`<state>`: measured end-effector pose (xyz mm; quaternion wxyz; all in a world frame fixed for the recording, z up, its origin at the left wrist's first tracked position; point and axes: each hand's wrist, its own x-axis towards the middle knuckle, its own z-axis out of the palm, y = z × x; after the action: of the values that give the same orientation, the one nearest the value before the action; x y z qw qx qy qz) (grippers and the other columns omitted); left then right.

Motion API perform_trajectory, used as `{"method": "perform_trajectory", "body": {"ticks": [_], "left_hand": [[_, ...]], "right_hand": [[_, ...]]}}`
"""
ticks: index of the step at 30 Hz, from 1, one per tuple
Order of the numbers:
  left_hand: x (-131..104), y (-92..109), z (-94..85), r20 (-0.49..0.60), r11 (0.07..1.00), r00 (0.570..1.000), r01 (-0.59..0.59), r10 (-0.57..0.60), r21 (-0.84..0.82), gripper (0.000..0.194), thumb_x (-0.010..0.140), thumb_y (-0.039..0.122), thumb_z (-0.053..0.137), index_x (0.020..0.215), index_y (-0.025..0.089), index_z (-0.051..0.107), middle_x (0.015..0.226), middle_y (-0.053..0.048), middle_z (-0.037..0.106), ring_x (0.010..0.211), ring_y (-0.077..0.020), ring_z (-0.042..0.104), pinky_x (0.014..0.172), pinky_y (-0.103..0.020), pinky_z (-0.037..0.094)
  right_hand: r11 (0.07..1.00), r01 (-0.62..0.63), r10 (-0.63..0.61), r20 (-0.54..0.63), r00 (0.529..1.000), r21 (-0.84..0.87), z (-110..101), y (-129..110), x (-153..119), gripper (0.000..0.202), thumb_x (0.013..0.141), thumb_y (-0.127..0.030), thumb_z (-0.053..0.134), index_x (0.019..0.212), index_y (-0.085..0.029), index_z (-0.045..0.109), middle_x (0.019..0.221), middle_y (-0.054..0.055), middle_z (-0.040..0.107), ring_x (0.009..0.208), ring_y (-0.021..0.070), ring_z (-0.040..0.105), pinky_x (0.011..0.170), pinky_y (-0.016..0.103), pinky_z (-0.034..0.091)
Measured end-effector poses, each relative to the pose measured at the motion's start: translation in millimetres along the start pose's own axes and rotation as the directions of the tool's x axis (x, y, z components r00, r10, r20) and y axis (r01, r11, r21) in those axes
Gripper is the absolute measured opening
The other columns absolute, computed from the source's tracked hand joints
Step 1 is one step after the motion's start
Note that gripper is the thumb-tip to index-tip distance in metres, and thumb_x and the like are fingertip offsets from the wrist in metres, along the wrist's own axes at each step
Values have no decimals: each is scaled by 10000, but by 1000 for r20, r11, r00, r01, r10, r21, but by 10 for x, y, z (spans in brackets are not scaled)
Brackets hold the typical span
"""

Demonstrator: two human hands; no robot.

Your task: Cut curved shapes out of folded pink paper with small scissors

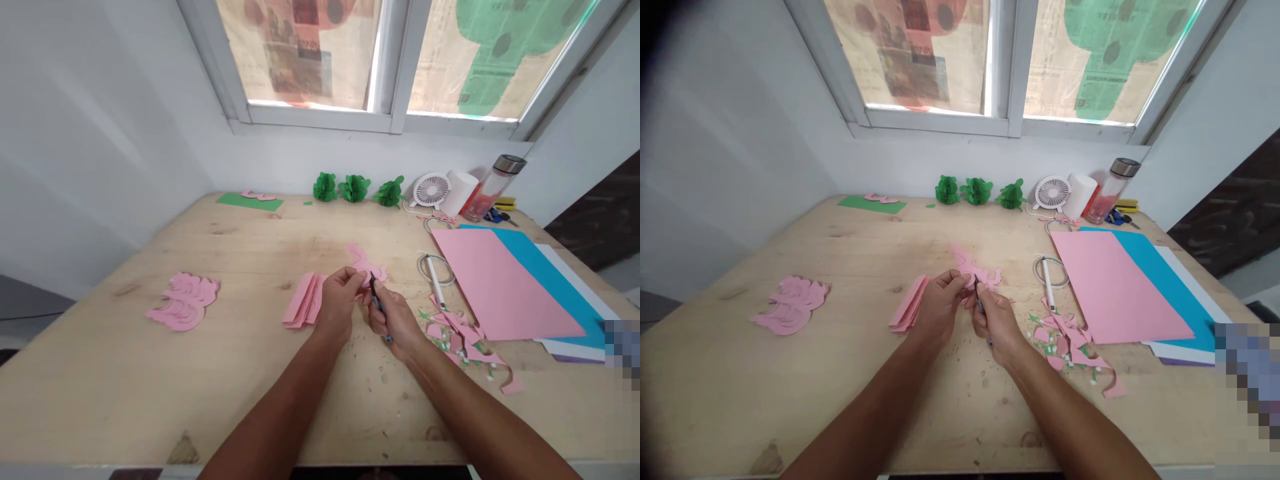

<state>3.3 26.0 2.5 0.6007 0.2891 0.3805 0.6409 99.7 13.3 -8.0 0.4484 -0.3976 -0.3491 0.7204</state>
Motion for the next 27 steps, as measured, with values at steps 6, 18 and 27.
{"method": "perform_trajectory", "body": {"ticks": [6,18,27], "left_hand": [[-13,30,34,-9,1000,1000,4,-4,-26,253,632,258,651,552,165,430,428,73,397,358,-56,396,427,-210,321],[0,32,36,-47,1000,999,12,-12,9,225,625,247,654,572,163,451,426,72,415,346,-58,391,428,-219,331],[-14,28,29,-27,1000,999,17,-17,11,228,637,265,653,575,159,461,446,63,434,366,-58,402,423,-212,313]], "right_hand": [[1000,-3,3,5,1000,8,-1,14,-1,373,786,-494,534,643,-149,539,346,-101,300,286,27,197,309,170,126],[1000,-27,27,-10,1000,-5,8,22,3,395,749,-532,548,644,-152,535,354,-102,303,289,29,190,308,177,119],[1000,-25,25,-12,1000,-2,14,0,-6,383,767,-513,542,642,-151,535,355,-100,307,291,30,196,311,176,128]]}}
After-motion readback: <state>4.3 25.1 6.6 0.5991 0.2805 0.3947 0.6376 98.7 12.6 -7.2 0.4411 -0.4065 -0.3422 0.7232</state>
